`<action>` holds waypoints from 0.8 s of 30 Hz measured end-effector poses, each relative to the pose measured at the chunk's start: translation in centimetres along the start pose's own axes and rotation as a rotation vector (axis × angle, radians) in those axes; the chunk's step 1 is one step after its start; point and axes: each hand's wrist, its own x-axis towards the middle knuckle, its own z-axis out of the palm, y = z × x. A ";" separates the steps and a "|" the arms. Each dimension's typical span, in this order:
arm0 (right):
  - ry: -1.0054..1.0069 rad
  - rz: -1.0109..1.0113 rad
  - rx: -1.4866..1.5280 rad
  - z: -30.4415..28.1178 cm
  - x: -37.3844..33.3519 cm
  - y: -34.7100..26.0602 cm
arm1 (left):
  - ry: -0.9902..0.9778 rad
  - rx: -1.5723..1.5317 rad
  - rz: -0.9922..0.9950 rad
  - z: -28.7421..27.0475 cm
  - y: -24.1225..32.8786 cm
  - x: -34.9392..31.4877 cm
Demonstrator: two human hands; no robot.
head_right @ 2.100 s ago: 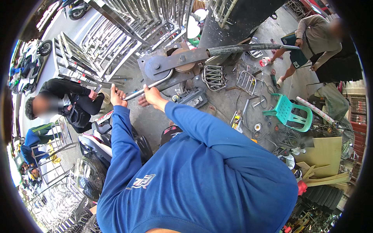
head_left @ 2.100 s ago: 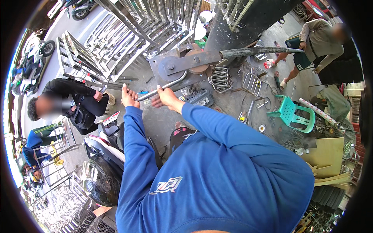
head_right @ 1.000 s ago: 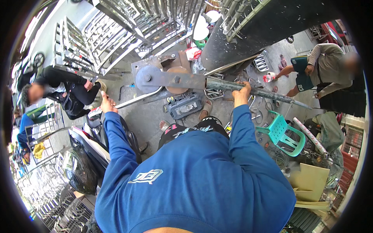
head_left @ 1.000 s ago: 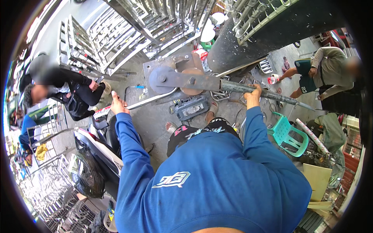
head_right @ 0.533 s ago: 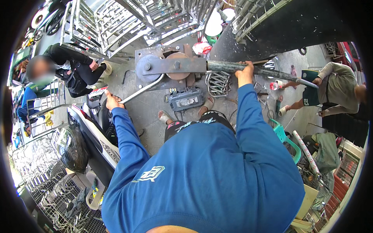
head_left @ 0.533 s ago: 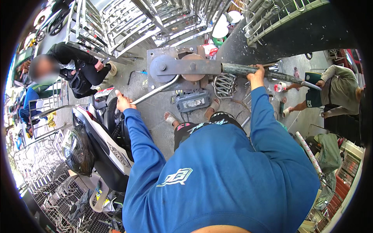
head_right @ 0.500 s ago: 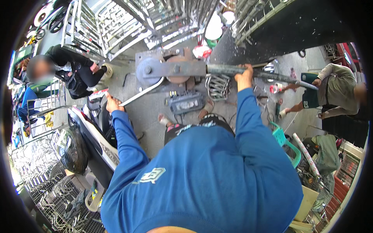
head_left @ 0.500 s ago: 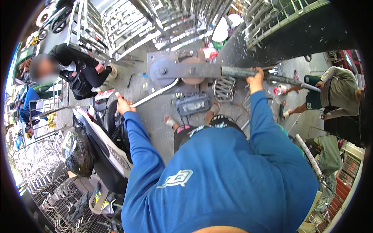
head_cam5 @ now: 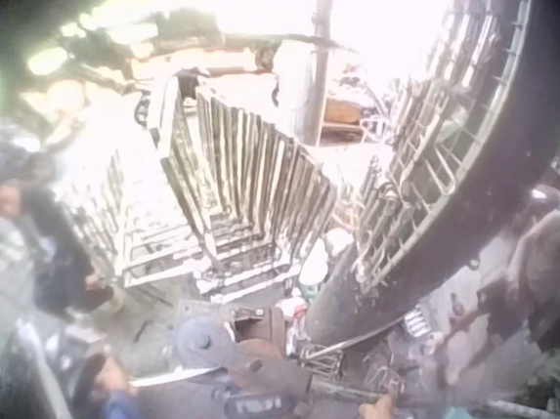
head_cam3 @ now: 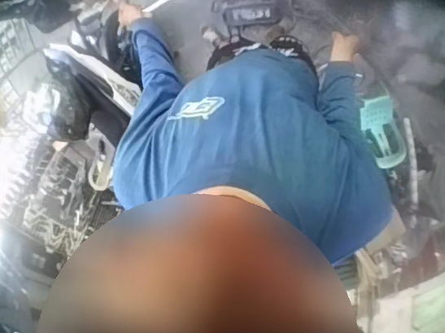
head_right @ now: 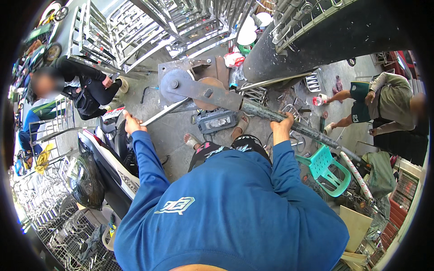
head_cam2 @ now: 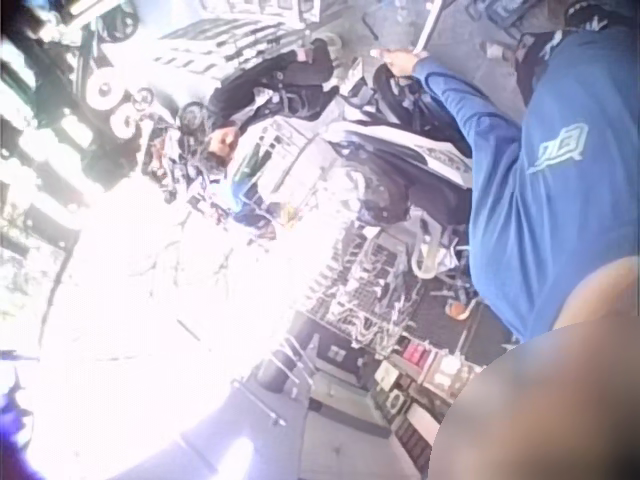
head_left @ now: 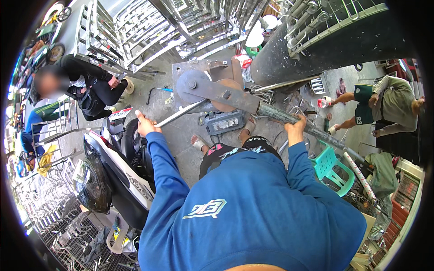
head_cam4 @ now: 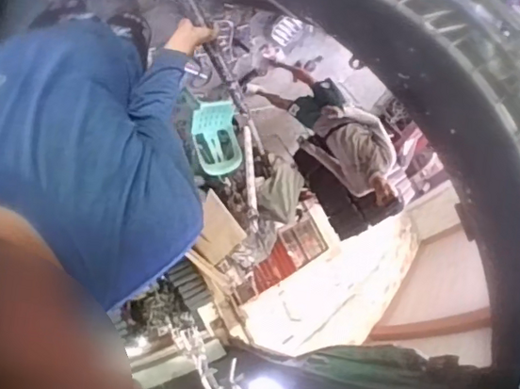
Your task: The person uses a manual pipe bender to shape a metal tube into a curved handlebar. They repeatedly insert the tube, bend it, and check the curvature before fitting the finished piece onto a scooter's handlebar mount.
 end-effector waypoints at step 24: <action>-0.107 0.223 -0.232 18.2 9.8 0.3 | -0.327 -0.938 -0.289 -4.3 -4.4 -16.6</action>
